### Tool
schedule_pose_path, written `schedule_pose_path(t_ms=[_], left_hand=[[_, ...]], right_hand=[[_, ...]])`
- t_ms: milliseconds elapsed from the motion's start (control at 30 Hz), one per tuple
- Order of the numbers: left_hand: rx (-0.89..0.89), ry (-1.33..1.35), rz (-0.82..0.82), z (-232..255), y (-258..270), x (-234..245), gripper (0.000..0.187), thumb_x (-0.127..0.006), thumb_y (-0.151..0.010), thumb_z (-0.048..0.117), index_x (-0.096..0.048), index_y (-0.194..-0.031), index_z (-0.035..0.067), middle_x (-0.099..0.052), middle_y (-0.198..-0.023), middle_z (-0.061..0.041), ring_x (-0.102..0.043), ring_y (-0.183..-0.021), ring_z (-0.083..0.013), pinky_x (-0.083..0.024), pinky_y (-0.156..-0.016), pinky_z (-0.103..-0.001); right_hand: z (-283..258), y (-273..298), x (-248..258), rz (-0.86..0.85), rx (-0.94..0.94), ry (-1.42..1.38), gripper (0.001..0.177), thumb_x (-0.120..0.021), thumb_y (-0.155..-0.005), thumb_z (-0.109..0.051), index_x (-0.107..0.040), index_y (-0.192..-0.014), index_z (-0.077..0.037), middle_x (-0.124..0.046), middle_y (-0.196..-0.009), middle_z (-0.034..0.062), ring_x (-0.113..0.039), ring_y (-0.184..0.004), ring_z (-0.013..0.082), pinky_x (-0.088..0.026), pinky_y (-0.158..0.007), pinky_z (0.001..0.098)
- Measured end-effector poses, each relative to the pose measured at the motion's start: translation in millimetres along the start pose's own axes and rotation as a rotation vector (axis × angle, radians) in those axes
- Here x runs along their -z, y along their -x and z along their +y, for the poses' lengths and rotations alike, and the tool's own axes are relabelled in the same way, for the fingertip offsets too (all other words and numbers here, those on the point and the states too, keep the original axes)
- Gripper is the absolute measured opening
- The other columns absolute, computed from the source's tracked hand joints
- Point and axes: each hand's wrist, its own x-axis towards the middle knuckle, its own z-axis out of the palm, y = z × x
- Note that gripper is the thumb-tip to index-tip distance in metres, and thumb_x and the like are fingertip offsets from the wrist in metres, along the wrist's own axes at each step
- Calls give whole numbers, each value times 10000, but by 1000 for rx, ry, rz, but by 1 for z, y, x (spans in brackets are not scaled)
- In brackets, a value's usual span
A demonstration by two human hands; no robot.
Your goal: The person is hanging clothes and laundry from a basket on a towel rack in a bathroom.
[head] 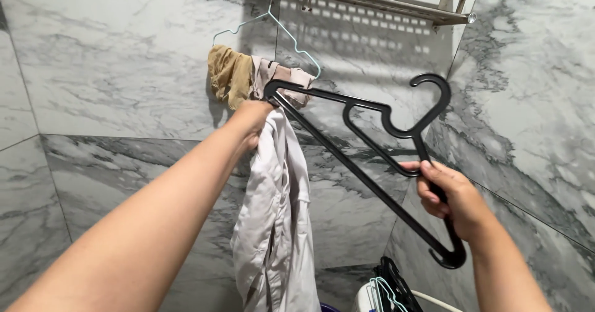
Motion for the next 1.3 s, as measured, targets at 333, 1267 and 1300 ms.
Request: schedule_pose_path(t_ms=[333, 1267, 1300], left_hand=[[-148, 46, -3, 40, 10, 7, 198, -668, -976, 208, -677, -966, 10, -632, -810, -58, -579, -674, -166, -490, -565, -357], [-509, -771, -167, 17, 60, -30, 276, -690, -890, 295, -764, -1022, 64, -769, -913, -106, -714, -838, -198, -531, -779, -351], [-508, -769, -168, 21, 62, -27, 276, -690, -890, 295, -764, -1022, 64, -769, -913, -106, -714, -838, -198, -531, -779, -351]], right_hand=[[-9, 3, 27, 27, -52, 107, 436, -482, -1011, -316, -675, -1235, 5, -347, -542, -12, -261, -408, 92, -213, -377, 279], [17, -11, -8, -123, -98, 257, 371, -571, -978, -303, -782, -1166, -62, -334, -588, -59, -250, -488, 86, -204, -444, 275], [11, -11, -1, -121, -100, 258, 371, -571, -978, -303, -782, -1166, -62, -334, -588, -59, -250, -488, 86, -204, -444, 275]])
